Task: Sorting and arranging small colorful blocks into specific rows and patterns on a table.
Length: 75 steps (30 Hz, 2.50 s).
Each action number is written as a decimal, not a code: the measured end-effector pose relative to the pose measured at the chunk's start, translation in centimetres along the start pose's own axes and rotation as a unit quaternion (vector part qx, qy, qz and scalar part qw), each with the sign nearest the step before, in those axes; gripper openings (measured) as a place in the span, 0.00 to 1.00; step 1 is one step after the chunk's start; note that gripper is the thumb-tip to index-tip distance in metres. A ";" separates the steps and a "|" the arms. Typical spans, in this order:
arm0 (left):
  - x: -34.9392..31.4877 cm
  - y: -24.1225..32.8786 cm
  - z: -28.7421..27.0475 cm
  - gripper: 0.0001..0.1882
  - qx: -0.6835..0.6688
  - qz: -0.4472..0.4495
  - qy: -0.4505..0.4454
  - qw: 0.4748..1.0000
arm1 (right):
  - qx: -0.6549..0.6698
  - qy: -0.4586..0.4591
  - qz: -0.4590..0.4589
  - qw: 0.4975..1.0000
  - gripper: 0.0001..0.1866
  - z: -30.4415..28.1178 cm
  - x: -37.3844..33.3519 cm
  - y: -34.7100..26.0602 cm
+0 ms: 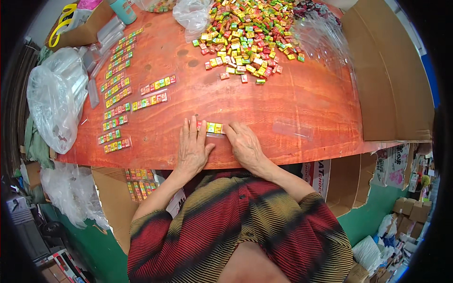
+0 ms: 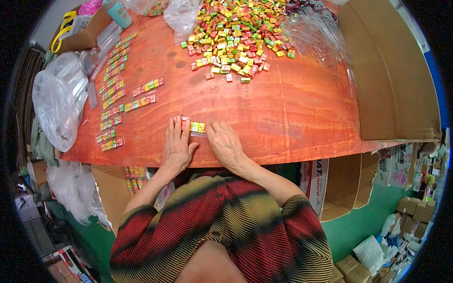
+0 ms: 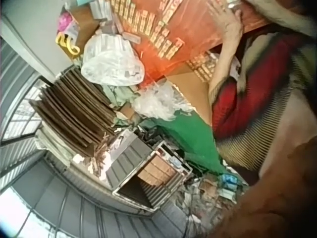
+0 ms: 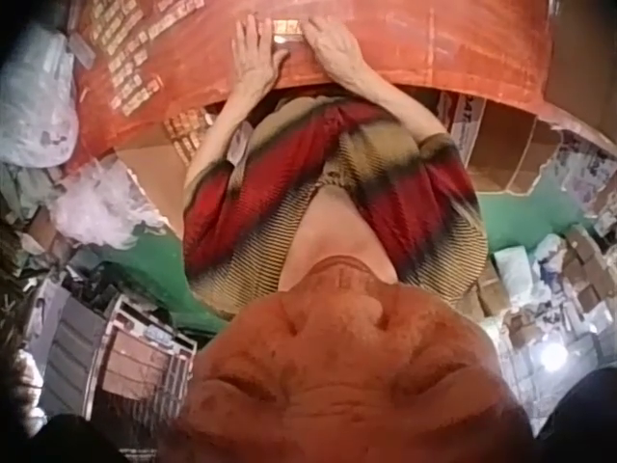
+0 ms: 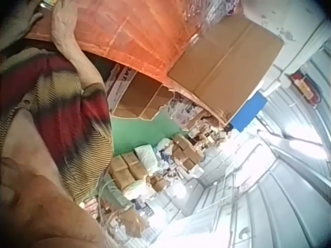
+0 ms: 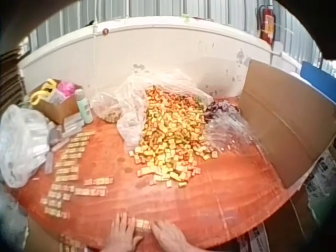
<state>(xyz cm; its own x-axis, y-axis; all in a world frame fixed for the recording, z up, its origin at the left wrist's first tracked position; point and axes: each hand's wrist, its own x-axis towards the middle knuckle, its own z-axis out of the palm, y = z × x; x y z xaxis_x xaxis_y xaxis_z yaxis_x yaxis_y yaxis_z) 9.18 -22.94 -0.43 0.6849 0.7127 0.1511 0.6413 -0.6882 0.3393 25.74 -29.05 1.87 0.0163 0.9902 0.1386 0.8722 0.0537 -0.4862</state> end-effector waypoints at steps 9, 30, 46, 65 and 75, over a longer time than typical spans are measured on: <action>0.3 1.2 -0.3 0.38 0.059 -0.024 -0.049 0.997 | -0.080 0.029 -0.070 0.994 0.19 0.6 -1.8 1.3; 6.8 -1.6 0.4 0.18 0.035 0.036 0.165 0.985 | -0.037 0.159 -0.034 0.986 0.19 -1.2 4.1 4.8; 12.5 2.8 4.2 0.08 -0.085 -0.011 0.127 0.988 | -0.044 0.133 -0.101 0.985 0.15 -1.4 5.7 10.9; 12.7 2.7 3.8 0.21 -0.157 0.022 0.096 0.983 | -0.016 0.162 0.125 0.979 0.13 -3.7 4.5 8.9; 14.2 3.8 4.7 0.17 -0.147 0.054 0.063 0.986 | -0.017 0.028 0.112 0.993 0.16 -4.6 4.2 10.6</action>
<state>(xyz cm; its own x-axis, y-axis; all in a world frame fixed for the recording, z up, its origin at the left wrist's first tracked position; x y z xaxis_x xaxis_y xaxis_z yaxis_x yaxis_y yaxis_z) 23.02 -16.06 -1.30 0.6837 0.6612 0.3088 0.4261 -0.7053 0.5666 37.32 -24.93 1.19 0.2390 0.9678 0.0790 0.8594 -0.1730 -0.4811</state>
